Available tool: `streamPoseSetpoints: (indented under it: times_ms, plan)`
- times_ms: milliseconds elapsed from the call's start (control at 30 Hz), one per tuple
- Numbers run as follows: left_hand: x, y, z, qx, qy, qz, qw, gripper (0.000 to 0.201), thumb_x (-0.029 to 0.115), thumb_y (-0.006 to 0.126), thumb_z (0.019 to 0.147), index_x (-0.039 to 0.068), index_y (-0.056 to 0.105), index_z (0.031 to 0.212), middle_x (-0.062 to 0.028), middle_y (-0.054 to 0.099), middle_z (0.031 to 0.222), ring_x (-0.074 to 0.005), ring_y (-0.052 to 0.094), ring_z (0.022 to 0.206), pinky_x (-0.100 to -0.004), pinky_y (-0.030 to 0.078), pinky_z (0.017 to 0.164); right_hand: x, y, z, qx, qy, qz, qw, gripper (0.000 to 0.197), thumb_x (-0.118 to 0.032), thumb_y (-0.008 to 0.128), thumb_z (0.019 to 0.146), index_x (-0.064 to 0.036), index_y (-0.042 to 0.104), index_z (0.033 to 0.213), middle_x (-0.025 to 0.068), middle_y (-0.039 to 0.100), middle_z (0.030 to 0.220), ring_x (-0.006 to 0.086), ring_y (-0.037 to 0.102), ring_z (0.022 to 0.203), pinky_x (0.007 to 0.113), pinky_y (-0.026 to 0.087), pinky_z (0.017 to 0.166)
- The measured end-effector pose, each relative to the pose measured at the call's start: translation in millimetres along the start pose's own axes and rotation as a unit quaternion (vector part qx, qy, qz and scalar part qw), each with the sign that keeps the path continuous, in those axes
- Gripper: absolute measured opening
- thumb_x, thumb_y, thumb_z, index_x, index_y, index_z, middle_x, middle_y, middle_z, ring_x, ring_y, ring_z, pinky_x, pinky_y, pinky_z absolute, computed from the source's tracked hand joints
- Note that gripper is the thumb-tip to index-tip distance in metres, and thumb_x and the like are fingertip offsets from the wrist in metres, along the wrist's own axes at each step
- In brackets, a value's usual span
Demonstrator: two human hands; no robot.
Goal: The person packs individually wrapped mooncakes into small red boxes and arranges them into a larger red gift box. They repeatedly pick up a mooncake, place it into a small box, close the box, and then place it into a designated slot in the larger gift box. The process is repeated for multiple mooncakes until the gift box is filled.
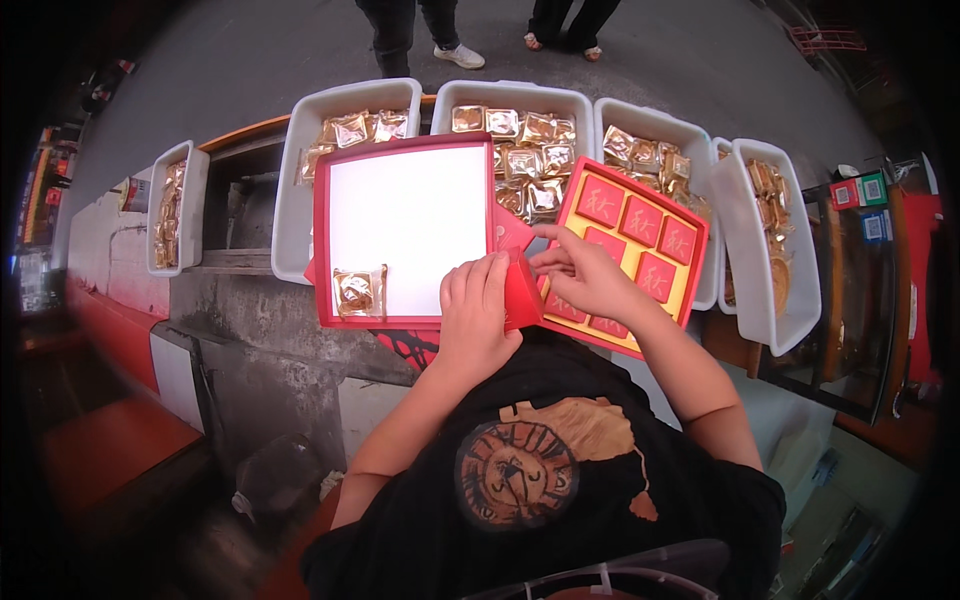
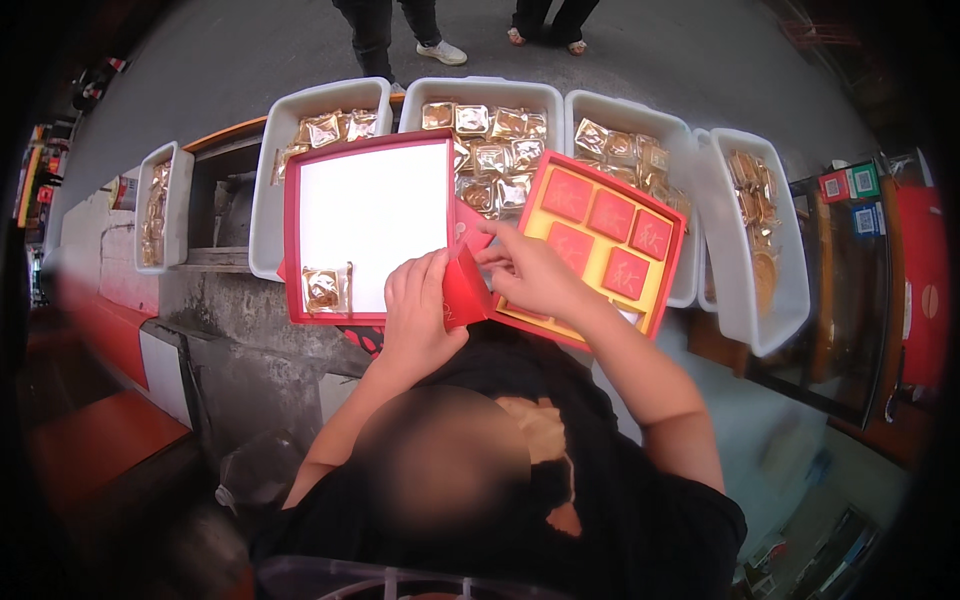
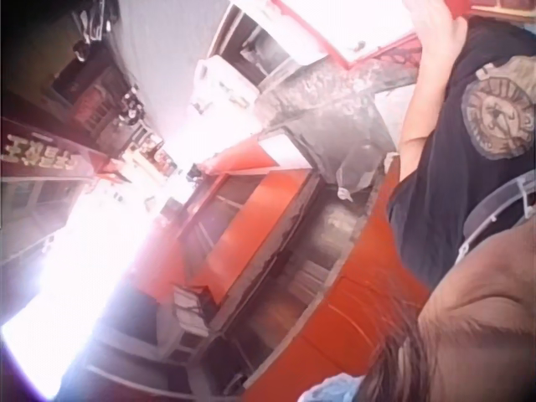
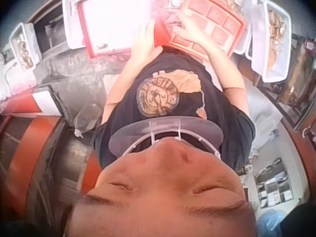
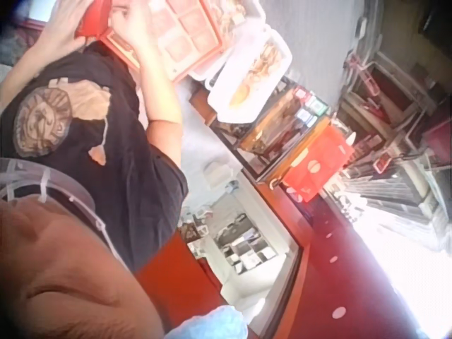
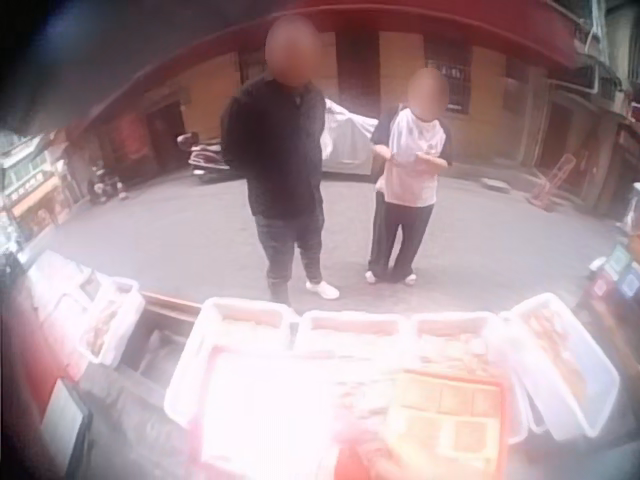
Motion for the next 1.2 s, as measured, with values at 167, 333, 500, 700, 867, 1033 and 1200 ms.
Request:
streamPoseSetpoints:
  times_ms: [167, 333, 500, 700, 867, 1033, 1200]
  plan:
    - [-11, -12, -11, 0.016, -0.002, -0.001, 1.000, 0.090, 0.006, 0.073, 0.057, -0.004, 0.034, 0.137, -0.0196, 0.044, 0.130, -0.0369, 0.042, 0.120, -0.0507, 0.029, 0.103, -11, 24, 12, -0.089, 0.020, 0.113, 0.989, 0.074, -0.011, 0.069, 0.076, 0.0005, 0.035, 0.141, 0.0213, 0.057, 0.126, 0.0301, 0.057, 0.119, 0.037, 0.045, 0.100]
    - [-19, -20, -11, 0.006, -0.011, 0.010, 1.000, 0.091, 0.006, 0.074, 0.057, -0.004, 0.034, 0.137, -0.0197, 0.044, 0.130, -0.0365, 0.043, 0.120, -0.0510, 0.029, 0.103, -29, 26, 18, -0.103, 0.000, 0.066, 0.992, 0.069, -0.009, 0.065, 0.076, 0.0012, 0.039, 0.139, 0.0207, 0.060, 0.122, 0.0288, 0.059, 0.114, 0.037, 0.047, 0.097]
    - [-27, -20, -14, 0.014, -0.017, 0.016, 1.000, 0.091, 0.008, 0.075, 0.057, -0.003, 0.033, 0.137, -0.0199, 0.044, 0.130, -0.0366, 0.042, 0.121, -0.0498, 0.030, 0.103, -15, 33, 32, -0.108, 0.051, 0.084, 0.989, 0.065, -0.005, 0.057, 0.075, 0.0015, 0.040, 0.138, 0.0158, 0.063, 0.109, 0.0206, 0.063, 0.096, 0.033, 0.050, 0.085]
    - [-47, -19, -22, 0.045, -0.104, -0.050, 0.992, 0.095, 0.019, 0.080, 0.058, -0.003, 0.031, 0.136, -0.0249, 0.040, 0.137, -0.0394, 0.043, 0.122, -0.0490, 0.033, 0.100, -16, 14, 32, -0.055, 0.050, 0.269, 0.960, 0.070, -0.009, 0.068, 0.080, -0.0050, 0.035, 0.142, 0.0073, 0.061, 0.103, 0.0137, 0.060, 0.090, 0.025, 0.050, 0.075]
    - [-44, -21, -26, 0.031, -0.156, -0.091, 0.983, 0.098, 0.029, 0.084, 0.060, -0.003, 0.030, 0.135, -0.0305, 0.035, 0.141, -0.0402, 0.046, 0.121, -0.0497, 0.036, 0.097, -39, 15, 32, 0.026, -0.027, 0.078, 0.996, 0.047, -0.009, 0.061, 0.091, -0.0040, 0.044, 0.134, 0.0070, 0.060, 0.099, 0.0137, 0.059, 0.093, 0.029, 0.049, 0.081]
    - [-58, -13, -55, 0.044, -0.113, -0.338, 0.933, 0.092, 0.020, 0.084, 0.069, 0.005, 0.024, 0.137, -0.0229, 0.039, 0.140, -0.0272, 0.048, 0.122, -0.0420, 0.043, 0.098, -16, 9, 44, -0.016, -0.136, 0.087, 0.987, 0.024, 0.007, 0.049, 0.086, -0.0029, 0.061, 0.104, 0.0065, 0.061, 0.091, 0.0154, 0.058, 0.085, 0.028, 0.046, 0.077]
    - [-63, -50, -63, -0.151, -0.149, -0.525, 0.824, 0.075, 0.015, 0.080, 0.074, 0.008, 0.037, 0.135, -0.0127, 0.055, 0.119, -0.0163, 0.054, 0.111, -0.0326, 0.045, 0.093, -60, 39, 53, -0.261, -0.145, -0.069, 0.952, 0.043, 0.019, 0.048, 0.065, -0.0109, 0.069, 0.087, 0.0105, 0.057, 0.104, 0.0242, 0.058, 0.090, 0.031, 0.046, 0.080]
Point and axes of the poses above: each hand's wrist, its own z-axis towards the middle knuckle, its own y-axis out of the palm, x = y × z, the point moved 4 cm from there along z, towards the middle knuckle
